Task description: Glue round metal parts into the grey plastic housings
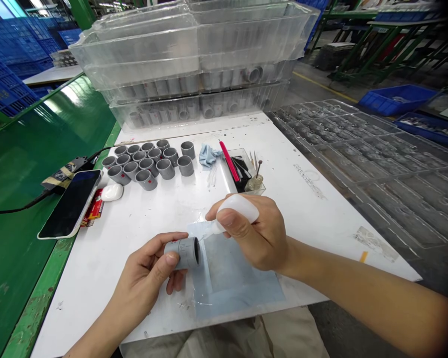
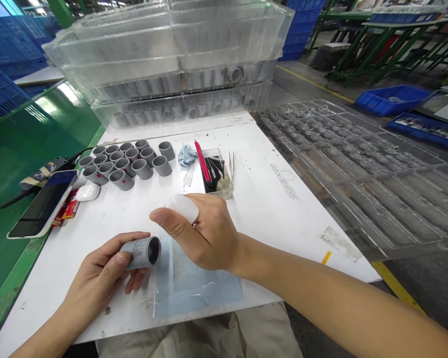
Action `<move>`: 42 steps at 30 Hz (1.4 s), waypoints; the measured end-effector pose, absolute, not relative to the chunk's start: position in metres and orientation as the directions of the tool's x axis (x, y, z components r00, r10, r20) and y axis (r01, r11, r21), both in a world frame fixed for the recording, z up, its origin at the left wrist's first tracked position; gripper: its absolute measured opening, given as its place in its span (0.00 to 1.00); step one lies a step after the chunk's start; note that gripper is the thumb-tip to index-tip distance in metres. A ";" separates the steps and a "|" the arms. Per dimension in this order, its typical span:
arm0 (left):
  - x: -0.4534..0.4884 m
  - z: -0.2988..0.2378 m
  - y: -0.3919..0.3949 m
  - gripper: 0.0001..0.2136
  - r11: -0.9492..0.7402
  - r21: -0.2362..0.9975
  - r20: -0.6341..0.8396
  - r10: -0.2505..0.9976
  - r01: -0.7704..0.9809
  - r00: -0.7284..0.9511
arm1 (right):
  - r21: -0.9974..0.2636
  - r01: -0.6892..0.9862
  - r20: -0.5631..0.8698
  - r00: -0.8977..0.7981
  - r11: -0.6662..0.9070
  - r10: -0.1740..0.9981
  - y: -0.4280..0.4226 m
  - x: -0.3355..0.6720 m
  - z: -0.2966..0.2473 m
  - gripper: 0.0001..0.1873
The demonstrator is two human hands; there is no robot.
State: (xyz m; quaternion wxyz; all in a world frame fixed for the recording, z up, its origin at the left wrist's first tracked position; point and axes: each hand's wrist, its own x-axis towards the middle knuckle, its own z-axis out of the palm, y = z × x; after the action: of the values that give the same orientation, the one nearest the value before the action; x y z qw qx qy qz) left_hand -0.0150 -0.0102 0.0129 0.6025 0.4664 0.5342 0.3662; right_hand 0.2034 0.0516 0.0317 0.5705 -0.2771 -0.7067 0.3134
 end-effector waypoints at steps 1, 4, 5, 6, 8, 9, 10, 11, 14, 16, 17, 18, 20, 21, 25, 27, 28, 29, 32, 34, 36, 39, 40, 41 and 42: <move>-0.015 0.013 -0.010 0.25 0.296 0.953 -0.303 0.939 0.064 0.161 | -0.756 0.029 0.638 -0.194 0.654 0.745 0.052 0.203 0.032 0.24; -0.016 0.013 -0.011 0.25 0.304 0.949 -0.313 0.936 0.079 0.162 | -0.739 0.020 0.658 -0.198 0.674 0.727 0.052 0.203 0.033 0.25; -0.017 0.013 -0.011 0.25 0.307 0.948 -0.316 0.934 0.079 0.163 | -0.729 0.021 0.668 -0.199 0.685 0.717 0.052 0.203 0.033 0.26; -0.017 0.013 -0.011 0.25 0.310 0.947 -0.319 0.933 0.079 0.164 | -0.718 0.020 0.679 -0.198 0.695 0.707 0.052 0.203 0.033 0.26; -0.017 0.014 -0.012 0.26 0.314 0.946 -0.323 0.932 0.082 0.164 | -0.698 0.007 0.702 -0.187 0.716 0.687 0.052 0.202 0.033 0.27; -0.016 0.014 -0.012 0.26 0.315 0.945 -0.325 0.932 0.086 0.162 | -0.689 0.000 0.714 -0.177 0.725 0.678 0.052 0.202 0.034 0.27; -0.016 0.014 -0.012 0.26 0.318 0.944 -0.328 0.931 0.089 0.161 | -0.683 -0.008 0.721 -0.169 0.731 0.672 0.052 0.202 0.034 0.26; -0.016 0.015 -0.012 0.27 0.320 0.943 -0.331 0.930 0.091 0.160 | -0.680 -0.014 0.725 -0.161 0.733 0.670 0.052 0.202 0.035 0.25; -0.015 0.014 -0.011 0.27 0.322 0.942 -0.333 0.929 0.092 0.162 | -0.672 -0.030 0.735 -0.152 0.740 0.661 0.052 0.202 0.036 0.24; -0.016 0.013 -0.011 0.26 0.309 0.948 -0.318 0.932 0.079 0.172 | -0.658 -0.046 0.749 -0.143 0.752 0.647 0.051 0.202 0.037 0.23; -0.017 0.012 -0.011 0.26 0.301 0.951 -0.309 0.935 0.068 0.175 | -0.651 -0.052 0.756 -0.138 0.757 0.640 0.051 0.203 0.038 0.23; -0.017 0.012 -0.010 0.26 0.297 0.953 -0.302 0.937 0.057 0.176 | -0.646 -0.056 0.760 -0.135 0.761 0.635 0.051 0.203 0.038 0.23; -0.019 0.011 -0.010 0.26 0.297 0.954 -0.299 0.937 0.042 0.178 | -0.643 -0.050 0.762 -0.140 0.764 0.632 0.052 0.203 0.037 0.22; -0.019 0.011 -0.010 0.26 0.299 0.953 -0.301 0.936 0.039 0.181 | -0.644 -0.043 0.760 -0.148 0.764 0.632 0.052 0.203 0.036 0.21; -0.019 0.012 -0.010 0.25 0.302 0.952 -0.306 0.933 0.052 0.191 | -0.656 -0.019 0.745 -0.172 0.754 0.644 0.053 0.203 0.033 0.20; -0.019 0.012 -0.010 0.24 0.302 0.951 -0.310 0.931 0.069 0.192 | -0.674 -0.011 0.729 -0.172 0.738 0.663 0.053 0.204 0.031 0.20; -0.018 0.012 -0.010 0.24 0.303 0.950 -0.312 0.930 0.077 0.193 | -0.684 -0.007 0.720 -0.172 0.730 0.673 0.053 0.204 0.030 0.20; -0.018 0.013 -0.010 0.24 0.303 0.949 -0.314 0.929 0.082 0.195 | -0.694 -0.003 0.710 -0.172 0.720 0.683 0.053 0.204 0.030 0.21; -0.018 0.012 -0.010 0.25 0.309 0.947 -0.320 0.928 0.086 0.193 | -0.709 -0.003 0.697 -0.161 0.706 0.699 0.053 0.204 0.029 0.21; -0.019 0.012 -0.010 0.25 0.311 0.946 -0.322 0.927 0.088 0.192 | -0.713 -0.005 0.693 -0.158 0.701 0.703 0.054 0.203 0.029 0.22; -0.019 0.012 -0.010 0.25 0.311 0.946 -0.323 0.926 0.087 0.195 | -0.714 -0.004 0.691 -0.162 0.700 0.704 0.054 0.203 0.029 0.22; -0.019 0.012 -0.010 0.25 0.314 0.945 -0.326 0.925 0.092 0.193 | -0.703 0.007 0.699 -0.173 0.711 0.694 0.054 0.203 0.030 0.22; -0.019 0.012 -0.010 0.25 0.314 0.945 -0.327 0.925 0.093 0.193 | -0.698 0.012 0.703 -0.174 0.716 0.689 0.055 0.203 0.030 0.21; -0.019 0.012 -0.010 0.25 0.315 0.945 -0.327 0.925 0.093 0.193 | -0.695 0.017 0.706 -0.173 0.719 0.687 0.055 0.203 0.029 0.21; -0.019 0.012 -0.010 0.25 0.315 0.945 -0.327 0.925 0.090 0.194 | -0.695 0.024 0.706 -0.173 0.719 0.687 0.055 0.203 0.029 0.21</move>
State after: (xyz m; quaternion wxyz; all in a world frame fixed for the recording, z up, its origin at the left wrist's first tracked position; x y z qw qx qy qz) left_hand -0.0192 -0.0105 0.0119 0.6098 0.4747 0.5346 0.3421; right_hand 0.2031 0.0549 0.0290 0.5928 -0.2493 -0.7128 0.2799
